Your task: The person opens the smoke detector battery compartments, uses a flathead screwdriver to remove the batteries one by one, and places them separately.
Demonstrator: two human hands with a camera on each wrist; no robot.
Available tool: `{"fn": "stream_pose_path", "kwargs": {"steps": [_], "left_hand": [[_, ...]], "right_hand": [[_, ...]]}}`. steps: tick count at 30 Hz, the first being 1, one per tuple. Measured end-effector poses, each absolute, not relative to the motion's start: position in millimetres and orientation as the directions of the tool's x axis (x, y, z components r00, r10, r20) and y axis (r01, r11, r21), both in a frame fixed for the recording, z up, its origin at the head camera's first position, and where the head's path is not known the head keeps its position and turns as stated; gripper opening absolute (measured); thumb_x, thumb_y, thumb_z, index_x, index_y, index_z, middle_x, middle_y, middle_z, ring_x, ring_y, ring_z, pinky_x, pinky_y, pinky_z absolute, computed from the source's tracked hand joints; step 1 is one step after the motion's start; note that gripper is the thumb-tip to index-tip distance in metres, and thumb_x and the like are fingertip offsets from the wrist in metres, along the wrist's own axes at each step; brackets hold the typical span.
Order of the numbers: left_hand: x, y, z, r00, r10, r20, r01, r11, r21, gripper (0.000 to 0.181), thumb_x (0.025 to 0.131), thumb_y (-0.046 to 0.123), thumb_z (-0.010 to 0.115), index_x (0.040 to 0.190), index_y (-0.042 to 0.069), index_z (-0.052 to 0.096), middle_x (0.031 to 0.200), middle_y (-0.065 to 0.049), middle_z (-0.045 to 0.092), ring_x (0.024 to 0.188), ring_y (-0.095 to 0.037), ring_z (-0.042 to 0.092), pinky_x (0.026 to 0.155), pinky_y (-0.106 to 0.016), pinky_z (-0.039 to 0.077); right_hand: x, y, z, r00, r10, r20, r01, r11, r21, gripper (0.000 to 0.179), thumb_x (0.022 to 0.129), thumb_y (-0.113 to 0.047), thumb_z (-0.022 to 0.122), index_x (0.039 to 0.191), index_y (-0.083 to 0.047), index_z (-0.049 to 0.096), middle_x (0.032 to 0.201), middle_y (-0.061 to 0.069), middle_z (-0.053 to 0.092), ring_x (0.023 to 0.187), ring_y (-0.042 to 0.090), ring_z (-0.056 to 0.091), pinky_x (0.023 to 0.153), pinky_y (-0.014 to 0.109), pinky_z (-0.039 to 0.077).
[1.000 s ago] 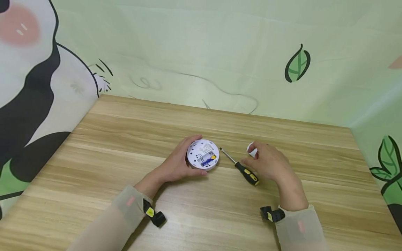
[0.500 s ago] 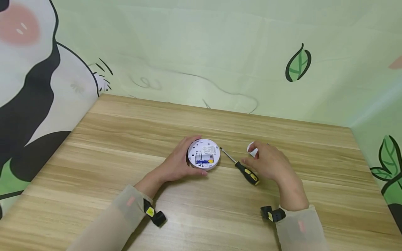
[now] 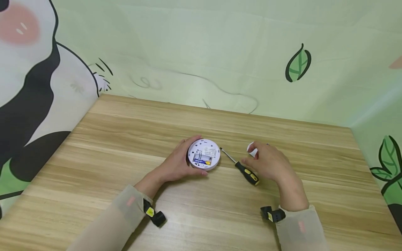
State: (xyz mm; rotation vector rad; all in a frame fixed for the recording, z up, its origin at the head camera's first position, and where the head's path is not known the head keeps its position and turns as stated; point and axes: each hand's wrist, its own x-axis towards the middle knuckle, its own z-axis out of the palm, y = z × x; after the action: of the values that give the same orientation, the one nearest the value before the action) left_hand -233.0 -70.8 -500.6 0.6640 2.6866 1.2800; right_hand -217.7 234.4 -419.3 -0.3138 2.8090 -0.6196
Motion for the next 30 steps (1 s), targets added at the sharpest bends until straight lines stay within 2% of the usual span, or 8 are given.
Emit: {"fn": "stream_pose_path", "kwargs": {"steps": [7, 15, 22, 30], "left_hand": [[-234, -69, -500, -0.892, 0.442, 0.090, 0.366, 0.592, 0.718, 0.126, 0.066, 0.054, 0.095, 0.163, 0.014, 0.026, 0.165, -0.006, 0.040, 0.154, -0.024, 0.035, 0.133, -0.043, 0.004], [-234, -66, -500, -0.894, 0.438, 0.091, 0.379, 0.635, 0.673, 0.130, 0.065, 0.058, 0.094, 0.164, 0.011, 0.024, 0.166, -0.008, 0.039, 0.154, -0.024, 0.036, 0.133, -0.043, 0.005], [-234, -64, -500, -0.903, 0.420, 0.086, 0.367, 0.654, 0.661, 0.132, 0.063, 0.060, 0.094, 0.164, 0.010, 0.024, 0.166, -0.008, 0.040, 0.154, -0.025, 0.037, 0.133, -0.043, 0.006], [-234, -61, -501, -0.908, 0.411, 0.086, 0.362, 0.664, 0.654, 0.127, 0.064, 0.063, 0.092, 0.162, 0.014, 0.028, 0.163, -0.005, 0.043, 0.152, -0.025, 0.039, 0.132, -0.044, 0.007]], "right_hand": [[-217, 233, -418, -0.941, -0.273, -0.199, -0.161, 0.879, -0.448, 0.042, 0.097, -0.040, 0.071, 0.122, -0.008, 0.062, 0.091, 0.005, 0.066, 0.076, 0.019, 0.056, 0.066, 0.031, 0.043], [-214, 228, -419, -0.932, -0.298, -0.206, -0.185, 0.880, -0.437, 0.044, 0.094, -0.044, 0.073, 0.119, -0.010, 0.063, 0.087, 0.002, 0.065, 0.075, 0.018, 0.056, 0.065, 0.031, 0.044], [-214, 222, -421, -0.908, -0.314, -0.279, -0.163, 0.875, -0.455, 0.054, 0.092, -0.048, 0.075, 0.125, -0.007, 0.063, 0.091, 0.003, 0.067, 0.073, 0.015, 0.058, 0.064, 0.030, 0.047], [-215, 220, -426, -0.880, -0.313, -0.358, -0.138, 0.888, -0.438, 0.051, 0.088, -0.045, 0.080, 0.117, -0.006, 0.064, 0.100, 0.008, 0.071, 0.082, 0.019, 0.063, 0.069, 0.034, 0.051]]}}
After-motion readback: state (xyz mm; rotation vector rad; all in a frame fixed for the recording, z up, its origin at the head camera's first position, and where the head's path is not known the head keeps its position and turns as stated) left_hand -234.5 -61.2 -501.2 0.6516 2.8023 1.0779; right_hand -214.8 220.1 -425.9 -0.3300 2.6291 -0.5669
